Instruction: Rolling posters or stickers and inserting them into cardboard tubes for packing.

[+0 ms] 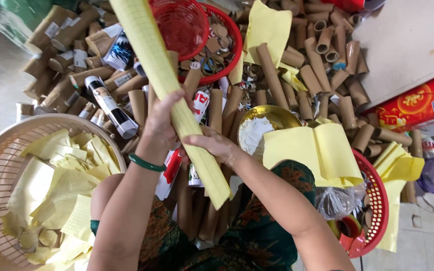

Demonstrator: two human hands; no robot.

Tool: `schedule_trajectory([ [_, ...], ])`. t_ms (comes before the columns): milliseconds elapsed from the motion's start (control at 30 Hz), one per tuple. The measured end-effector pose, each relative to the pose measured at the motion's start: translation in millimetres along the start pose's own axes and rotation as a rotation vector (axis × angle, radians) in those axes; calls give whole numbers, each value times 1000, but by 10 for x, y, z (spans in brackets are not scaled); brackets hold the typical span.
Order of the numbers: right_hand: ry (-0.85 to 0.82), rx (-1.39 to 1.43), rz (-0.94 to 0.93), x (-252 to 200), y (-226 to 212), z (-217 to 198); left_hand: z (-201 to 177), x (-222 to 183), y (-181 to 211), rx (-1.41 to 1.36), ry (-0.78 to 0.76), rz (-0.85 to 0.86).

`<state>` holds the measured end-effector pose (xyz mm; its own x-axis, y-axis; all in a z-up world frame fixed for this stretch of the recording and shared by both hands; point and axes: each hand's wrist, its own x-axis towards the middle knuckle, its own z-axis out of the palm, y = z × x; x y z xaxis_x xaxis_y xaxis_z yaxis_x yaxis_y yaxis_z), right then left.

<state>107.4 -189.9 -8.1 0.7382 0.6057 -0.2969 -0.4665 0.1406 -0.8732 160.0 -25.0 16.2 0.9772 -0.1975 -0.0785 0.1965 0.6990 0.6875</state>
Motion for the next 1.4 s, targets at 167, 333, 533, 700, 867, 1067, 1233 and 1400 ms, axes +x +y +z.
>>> schedule_trajectory([
  [167, 40, -217, -3, -207, -293, 96, -465, 299, 167, -21, 268, 18],
  [333, -140, 287, -4, -453, -269, -231, -619, 334, 255, -287, 245, 78],
  [533, -312, 304, -421, -495, -256, -21, -823, 454, 203, -646, 256, 38],
  [700, -97, 391, -476, -338, -81, -53, -763, 439, 29, -426, 178, 215],
  [867, 156, 334, -562, -218, 142, -310, -595, 464, -53, -369, 279, 256],
  [1067, 276, 278, -399, -449, -13, -470, -227, 343, -98, -198, 383, 283],
  [1233, 358, 75, -494, -484, 173, -697, -198, 420, -340, -336, 345, 160],
  [1400, 429, -323, -517, -694, -93, -786, -129, 515, -395, -227, 464, 93],
])
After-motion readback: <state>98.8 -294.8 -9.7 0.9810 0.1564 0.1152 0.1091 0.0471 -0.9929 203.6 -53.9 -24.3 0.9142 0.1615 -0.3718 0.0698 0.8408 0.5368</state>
